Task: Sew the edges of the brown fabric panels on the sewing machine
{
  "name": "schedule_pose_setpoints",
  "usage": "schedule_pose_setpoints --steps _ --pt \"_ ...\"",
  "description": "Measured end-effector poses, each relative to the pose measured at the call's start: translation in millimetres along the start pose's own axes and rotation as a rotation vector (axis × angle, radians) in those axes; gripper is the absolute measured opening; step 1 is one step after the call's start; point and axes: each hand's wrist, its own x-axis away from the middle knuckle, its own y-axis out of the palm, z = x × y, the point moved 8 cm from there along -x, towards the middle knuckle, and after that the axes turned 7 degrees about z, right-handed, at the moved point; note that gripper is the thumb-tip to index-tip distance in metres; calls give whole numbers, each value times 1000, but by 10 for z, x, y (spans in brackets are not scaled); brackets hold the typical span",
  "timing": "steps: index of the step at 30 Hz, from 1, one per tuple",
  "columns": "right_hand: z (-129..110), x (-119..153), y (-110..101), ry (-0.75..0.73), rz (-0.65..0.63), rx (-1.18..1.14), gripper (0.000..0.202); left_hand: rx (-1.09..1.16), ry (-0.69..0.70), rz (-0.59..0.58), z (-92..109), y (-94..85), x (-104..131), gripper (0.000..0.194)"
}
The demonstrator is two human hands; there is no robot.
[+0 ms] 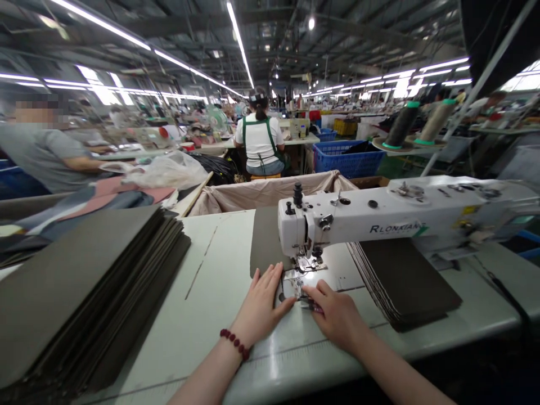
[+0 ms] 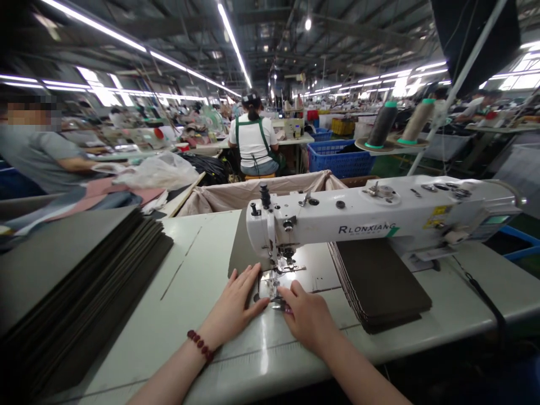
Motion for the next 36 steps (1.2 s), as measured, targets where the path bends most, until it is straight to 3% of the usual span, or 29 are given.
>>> schedule_pose_setpoints --steps 4,6,11,14,18,22,24,27,30,34,36 --pt "13 14 -30 -5 25 -18 47 -140 -250 94 -253 -288 52 55" --pt "19 24 -41 -8 32 -28 46 -165 -266 92 -331 -314 187 53" --pt "44 52 -110 -5 92 -132 39 -219 -233 13 -489 -184 926 51" --pt "83 46 -143 17 138 -248 34 -129 -208 -34 -496 -212 1358 56" --pt "126 17 -148 35 149 -327 31 28 -76 -132 -296 -311 1483 59" --pt "194 98 -267 73 157 -369 29 135 -50 -103 -12 -419 1224 43" --pt "247 231 -391 112 184 -381 29 209 -51 -62 224 -435 1083 33" --pt "322 541 -548 206 220 -402 26 320 -8 -41 691 -347 947 41" --pt "333 897 -556 303 189 -421 24 327 35 -9 1069 -207 877 45" --pt "291 1289 -415 382 96 -443 23 306 84 -5 1279 -54 847 17" --pt "295 1416 -349 408 76 -469 21 308 84 7 1271 -43 850 18"
